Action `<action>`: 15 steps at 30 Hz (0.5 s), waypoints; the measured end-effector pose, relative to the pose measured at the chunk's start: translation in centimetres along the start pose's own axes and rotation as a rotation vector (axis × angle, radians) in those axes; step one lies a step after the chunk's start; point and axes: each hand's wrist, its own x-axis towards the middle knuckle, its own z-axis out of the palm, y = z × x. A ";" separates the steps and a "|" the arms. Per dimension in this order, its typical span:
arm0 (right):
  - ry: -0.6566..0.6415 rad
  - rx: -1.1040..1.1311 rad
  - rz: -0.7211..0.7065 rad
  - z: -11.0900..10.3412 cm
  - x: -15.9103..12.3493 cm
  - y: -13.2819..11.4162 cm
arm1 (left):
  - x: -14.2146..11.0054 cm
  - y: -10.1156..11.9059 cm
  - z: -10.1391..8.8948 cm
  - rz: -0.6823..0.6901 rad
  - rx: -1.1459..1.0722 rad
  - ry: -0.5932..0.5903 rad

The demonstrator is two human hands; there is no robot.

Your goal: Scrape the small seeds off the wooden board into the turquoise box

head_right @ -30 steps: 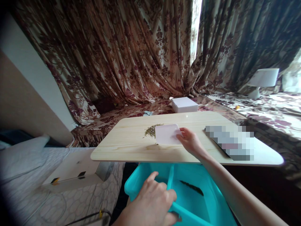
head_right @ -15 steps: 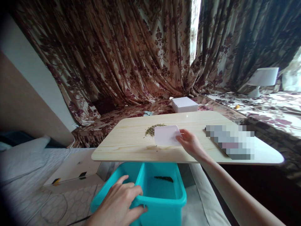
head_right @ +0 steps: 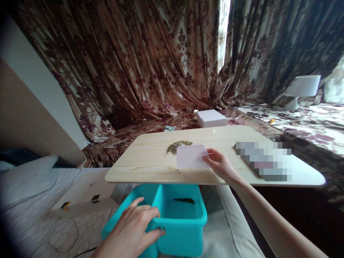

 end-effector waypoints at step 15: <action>-0.090 0.003 0.115 0.0 -2.5 -1.8 | -0.1 0.4 -0.5 0.012 0.008 0.017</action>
